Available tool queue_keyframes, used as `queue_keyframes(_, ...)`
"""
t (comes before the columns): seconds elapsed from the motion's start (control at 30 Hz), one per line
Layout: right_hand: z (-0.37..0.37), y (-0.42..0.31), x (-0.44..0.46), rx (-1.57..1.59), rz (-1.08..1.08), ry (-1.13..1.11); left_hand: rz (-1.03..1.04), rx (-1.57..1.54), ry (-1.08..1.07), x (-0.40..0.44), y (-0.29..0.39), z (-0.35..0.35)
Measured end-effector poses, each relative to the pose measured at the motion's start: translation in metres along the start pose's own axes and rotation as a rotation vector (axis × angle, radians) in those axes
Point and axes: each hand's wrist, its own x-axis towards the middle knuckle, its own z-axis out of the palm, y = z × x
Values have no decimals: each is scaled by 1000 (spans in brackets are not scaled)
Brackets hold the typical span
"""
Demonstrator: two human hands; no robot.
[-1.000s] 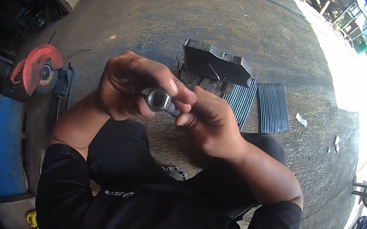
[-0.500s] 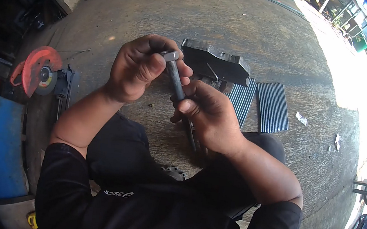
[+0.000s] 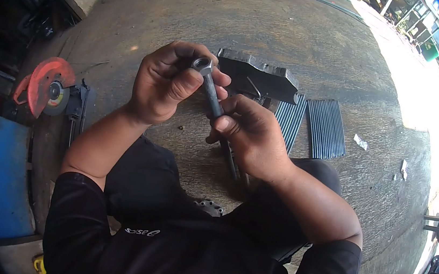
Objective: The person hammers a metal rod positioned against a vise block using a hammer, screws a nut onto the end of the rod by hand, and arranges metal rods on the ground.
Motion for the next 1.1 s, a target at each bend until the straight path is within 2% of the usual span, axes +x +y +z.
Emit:
queue_keyframes(0.2,-8,4,10,2,97,88,-120,-42,31,4,-18,-7)
queue_keyframes(0.3,-13,12,21,-12,124,190,-303,-155,193,9,-41,-11)
queue_keyframes(0.37,-13,18,28,-28,63,306,-323,-155,235,11,-60,-17)
queue_keyframes(0.53,-29,31,42,-143,-15,228,-391,-267,355,17,-76,-17)
queue_keyframes(0.6,-35,30,45,-146,-53,196,-380,-216,407,21,-85,-13)
queue_keyframes(0.67,-38,22,49,77,124,169,-366,-159,456,26,-100,-13)
queue_keyframes(0.73,-45,29,57,155,131,138,-420,-62,677,29,-119,-11)
queue_keyframes(0.77,-49,32,61,271,176,96,-361,-150,744,31,-123,-4)
queue_keyframes(0.83,-63,48,67,382,214,52,-416,-126,790,27,-122,3)
queue_keyframes(0.9,-77,70,70,-589,-403,-90,-477,-170,886,24,-119,12)
queue_keyframes(0.93,-75,62,67,-591,-407,-93,-472,-169,887,21,-126,10)
queue_keyframes(1.0,-62,39,59,-866,-664,-237,-405,-508,976,12,-145,0)
queue_keyframes(1.03,-56,38,57,-865,-669,-241,-409,-518,1047,11,-128,12)
queue_keyframes(1.1,-44,35,54,523,94,-153,-414,-557,1125,12,-133,15)
